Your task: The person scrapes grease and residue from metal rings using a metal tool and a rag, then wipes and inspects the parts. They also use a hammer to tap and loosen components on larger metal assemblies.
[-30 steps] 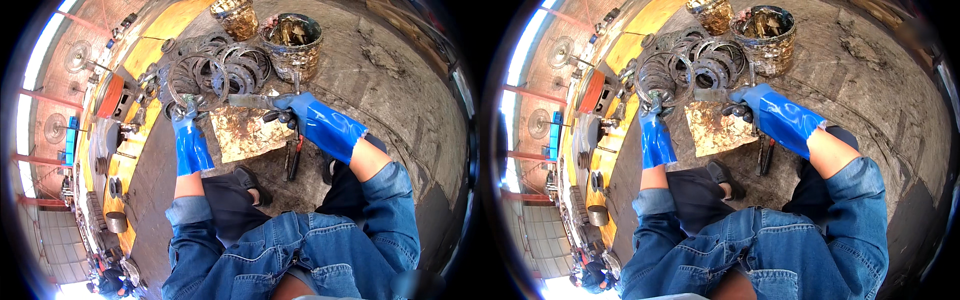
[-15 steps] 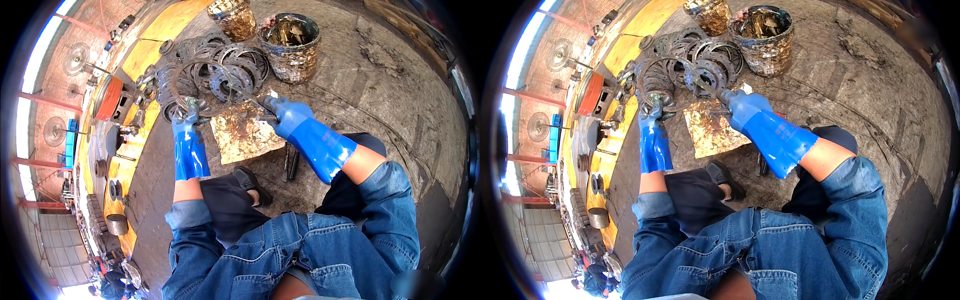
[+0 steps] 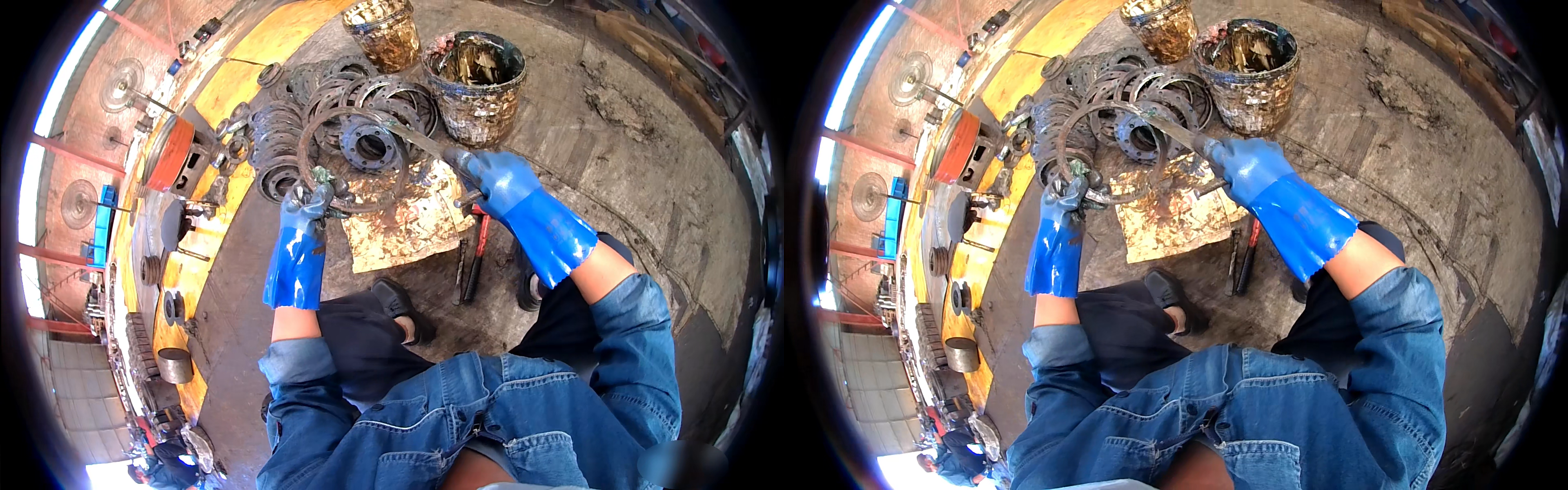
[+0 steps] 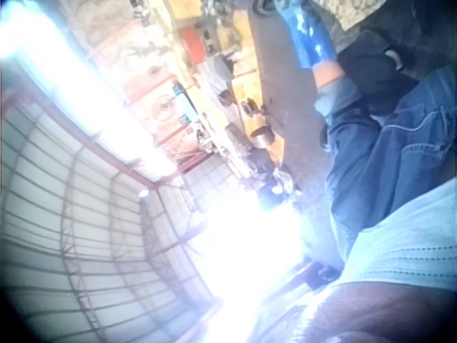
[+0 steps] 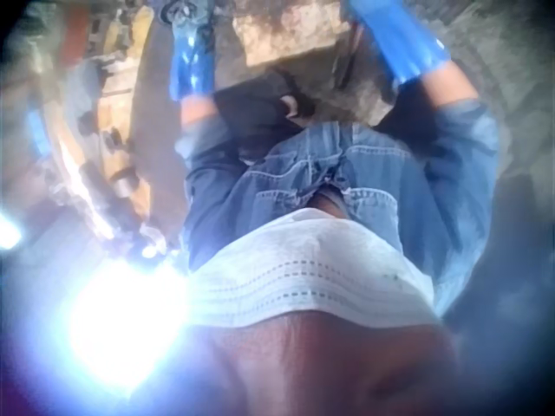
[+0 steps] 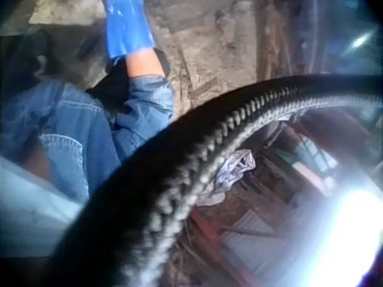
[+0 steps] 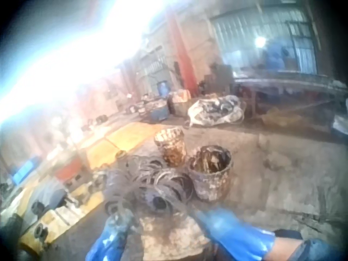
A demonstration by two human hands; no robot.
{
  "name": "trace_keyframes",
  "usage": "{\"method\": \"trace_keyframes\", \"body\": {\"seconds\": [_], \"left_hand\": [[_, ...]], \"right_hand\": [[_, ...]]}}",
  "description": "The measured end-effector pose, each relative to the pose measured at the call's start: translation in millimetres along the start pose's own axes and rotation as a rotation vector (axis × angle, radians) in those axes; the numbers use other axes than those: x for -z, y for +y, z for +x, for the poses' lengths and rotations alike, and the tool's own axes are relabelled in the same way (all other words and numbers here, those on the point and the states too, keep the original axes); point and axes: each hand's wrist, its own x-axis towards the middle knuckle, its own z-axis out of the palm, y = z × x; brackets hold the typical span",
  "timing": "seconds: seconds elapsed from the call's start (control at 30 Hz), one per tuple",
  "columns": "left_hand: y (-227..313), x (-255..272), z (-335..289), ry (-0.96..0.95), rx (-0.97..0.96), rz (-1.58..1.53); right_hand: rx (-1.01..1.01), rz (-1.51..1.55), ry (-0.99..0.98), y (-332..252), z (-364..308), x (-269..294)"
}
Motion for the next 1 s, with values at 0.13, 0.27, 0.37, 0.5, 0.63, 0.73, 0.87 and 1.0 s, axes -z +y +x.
{"method": "trace_keyframes", "body": {"seconds": [0.13, 0.27, 0.37, 0.5, 0.63, 0.73, 0.87, 1.0], "left_hand": [[4, 1, -1, -0.048, 0.151, -0.101], [-9, -11, -4, -0.266, 0.208, 0.204], [-2, -51, -17, -0.28, 0.162, 0.83], [-4, -54, -18, -0.419, 0.051, 1.393], [1, -51, -23, -0.36, -0.095, 1.282], [-4, -55, -11, -0.361, -0.056, 1.207], [-1, -39, -8, -0.277, 0.025, 1.257], [-3, -35, 2, -0.19, -0.044, 1.271]], "right_hand": [[0.029, 0.1, 0.023, 4, 7, 7], [-0.085, 0.507, 0.137, 32, 31, -21], [-0.443, 0.981, 0.106, 69, 61, -39], [-1.004, 1.425, 0.45, 118, 117, -50], [-1.208, 2.165, 0.804, 180, 145, -76], [-1.203, 2.131, 0.859, 246, 110, -95], [-1.394, 2.168, 0.955, 203, 101, -79], [-1.399, 2.263, 0.851, 185, 67, -47]]}}
